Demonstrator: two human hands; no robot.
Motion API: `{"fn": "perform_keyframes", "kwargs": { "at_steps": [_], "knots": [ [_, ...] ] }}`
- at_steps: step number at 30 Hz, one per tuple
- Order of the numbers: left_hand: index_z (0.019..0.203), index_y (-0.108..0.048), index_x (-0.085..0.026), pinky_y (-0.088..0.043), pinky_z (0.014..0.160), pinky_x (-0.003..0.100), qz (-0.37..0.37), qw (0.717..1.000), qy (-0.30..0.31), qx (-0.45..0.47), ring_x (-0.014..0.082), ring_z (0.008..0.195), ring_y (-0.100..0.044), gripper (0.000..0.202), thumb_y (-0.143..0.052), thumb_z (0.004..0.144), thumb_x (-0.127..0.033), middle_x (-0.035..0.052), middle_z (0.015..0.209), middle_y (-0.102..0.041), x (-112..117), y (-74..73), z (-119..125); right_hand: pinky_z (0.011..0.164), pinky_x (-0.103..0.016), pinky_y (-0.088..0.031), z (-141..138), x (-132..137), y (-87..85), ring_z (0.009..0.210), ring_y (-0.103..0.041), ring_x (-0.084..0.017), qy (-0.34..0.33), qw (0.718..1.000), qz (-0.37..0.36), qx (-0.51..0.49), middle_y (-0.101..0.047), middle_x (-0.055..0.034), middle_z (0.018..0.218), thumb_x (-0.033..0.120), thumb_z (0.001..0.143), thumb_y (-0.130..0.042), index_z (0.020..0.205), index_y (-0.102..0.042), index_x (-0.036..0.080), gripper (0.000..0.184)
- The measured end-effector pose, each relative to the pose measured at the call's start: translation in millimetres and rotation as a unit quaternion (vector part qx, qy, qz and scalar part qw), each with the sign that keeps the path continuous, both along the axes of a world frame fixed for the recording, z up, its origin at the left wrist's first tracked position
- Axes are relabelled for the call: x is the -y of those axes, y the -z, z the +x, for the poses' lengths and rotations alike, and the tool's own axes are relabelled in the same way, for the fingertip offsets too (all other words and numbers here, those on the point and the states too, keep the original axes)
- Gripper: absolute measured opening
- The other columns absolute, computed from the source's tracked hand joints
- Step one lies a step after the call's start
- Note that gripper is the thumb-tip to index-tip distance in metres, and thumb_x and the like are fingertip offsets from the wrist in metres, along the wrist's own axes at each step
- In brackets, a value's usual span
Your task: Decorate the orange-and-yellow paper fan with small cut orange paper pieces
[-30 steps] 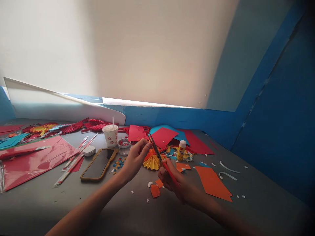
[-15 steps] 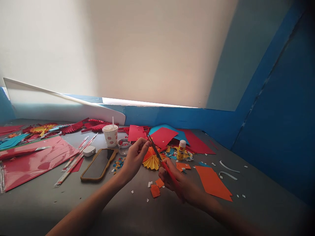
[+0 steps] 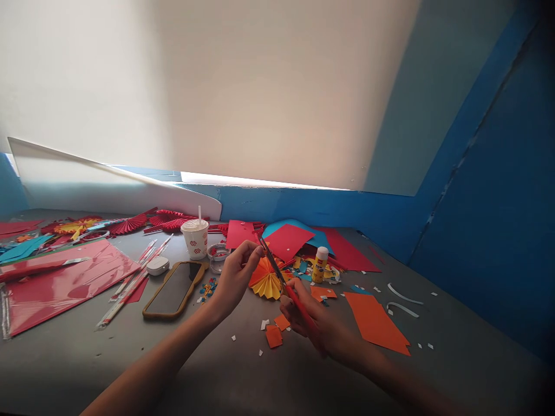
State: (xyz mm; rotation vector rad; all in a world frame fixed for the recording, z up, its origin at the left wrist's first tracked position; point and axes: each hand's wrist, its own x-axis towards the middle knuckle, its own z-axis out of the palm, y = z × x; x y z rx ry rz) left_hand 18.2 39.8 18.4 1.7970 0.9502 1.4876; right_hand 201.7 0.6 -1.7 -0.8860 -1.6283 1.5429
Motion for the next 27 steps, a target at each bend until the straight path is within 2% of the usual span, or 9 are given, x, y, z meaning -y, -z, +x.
{"fn": "perform_keyframes", "kwargs": {
  "at_steps": [6, 10, 12, 17, 20, 23, 27],
  "knots": [
    [0.09, -0.056, -0.017, -0.035, 0.061, 0.02, -0.009, 0.999, 0.035, 0.01, 0.0113, 0.069, -0.042, 0.021, -0.05, 0.095, -0.037, -0.0018, 0.078, -0.048, 1.9, 0.5, 2.3, 0.055, -0.016, -0.032, 3.2, -0.5, 4.1, 0.061, -0.024, -0.01, -0.034, 0.999, 0.02, -0.01, -0.032, 0.0065, 0.076, 0.057, 0.097, -0.035, 0.08, -0.028, 0.024, 0.037],
    [0.091, -0.057, -0.016, -0.036, 0.06, 0.019, -0.02, 0.998, 0.056, 0.004, 0.0109, 0.07, -0.042, 0.022, -0.051, 0.095, -0.037, -0.0014, 0.079, -0.049, 1.5, -2.6, 0.2, 0.063, -0.017, -0.036, 4.0, -3.6, 3.6, 0.066, -0.03, -0.009, -0.039, 0.999, 0.031, 0.007, -0.033, 0.0055, 0.08, 0.055, 0.096, -0.038, 0.082, -0.028, 0.025, 0.036],
    [0.09, -0.058, -0.016, -0.035, 0.059, 0.019, -0.03, 0.997, 0.073, -0.007, 0.0108, 0.069, -0.042, 0.023, -0.052, 0.094, -0.038, -0.0014, 0.078, -0.048, -0.7, -5.6, -4.3, 0.061, -0.017, -0.036, 5.5, -5.9, 2.2, 0.065, -0.03, -0.009, -0.038, 0.998, 0.038, 0.024, -0.034, 0.0052, 0.081, 0.056, 0.095, -0.041, 0.083, -0.029, 0.025, 0.035],
    [0.085, -0.061, -0.015, -0.03, 0.051, 0.019, -0.062, 0.991, 0.113, -0.042, 0.0092, 0.058, -0.036, 0.029, -0.057, 0.089, -0.044, -0.0037, 0.068, -0.044, -11.0, -15.2, -22.7, 0.054, -0.019, -0.036, 10.6, -10.9, 0.1, 0.063, -0.034, -0.01, -0.008, 0.994, 0.073, 0.087, -0.04, 0.0035, 0.081, 0.057, 0.094, -0.043, 0.085, -0.034, 0.025, 0.034],
    [0.083, -0.063, -0.015, -0.028, 0.049, 0.019, -0.076, 0.989, 0.114, -0.051, 0.0087, 0.056, -0.037, 0.032, -0.059, 0.087, -0.046, -0.0032, 0.067, -0.047, -14.5, -20.3, -32.0, 0.052, -0.02, -0.036, 11.3, -12.0, 0.3, 0.062, -0.036, -0.011, 0.014, 0.986, 0.103, 0.13, -0.043, 0.003, 0.078, 0.056, 0.092, -0.047, 0.084, -0.036, 0.024, 0.034],
    [0.084, -0.062, -0.016, -0.028, 0.049, 0.019, -0.088, 0.989, 0.11, -0.053, 0.0084, 0.055, -0.037, 0.031, -0.059, 0.087, -0.046, -0.0035, 0.067, -0.047, -12.8, -24.2, -36.1, 0.049, -0.02, -0.037, 12.9, -14.8, -1.5, 0.058, -0.039, -0.01, 0.031, 0.977, 0.131, 0.164, -0.047, 0.0027, 0.079, 0.056, 0.093, -0.043, 0.086, -0.036, 0.025, 0.033],
    [0.086, -0.062, -0.016, -0.028, 0.049, 0.019, -0.097, 0.988, 0.108, -0.054, 0.0083, 0.056, -0.038, 0.03, -0.06, 0.087, -0.046, -0.0037, 0.067, -0.046, -11.8, -25.1, -37.6, 0.054, -0.023, -0.043, 27.8, -25.5, -15.4, 0.064, -0.053, -0.013, 0.068, 0.952, 0.175, 0.241, -0.055, -0.0003, 0.085, 0.055, 0.094, -0.04, 0.093, -0.04, 0.024, 0.031]
  ]
}}
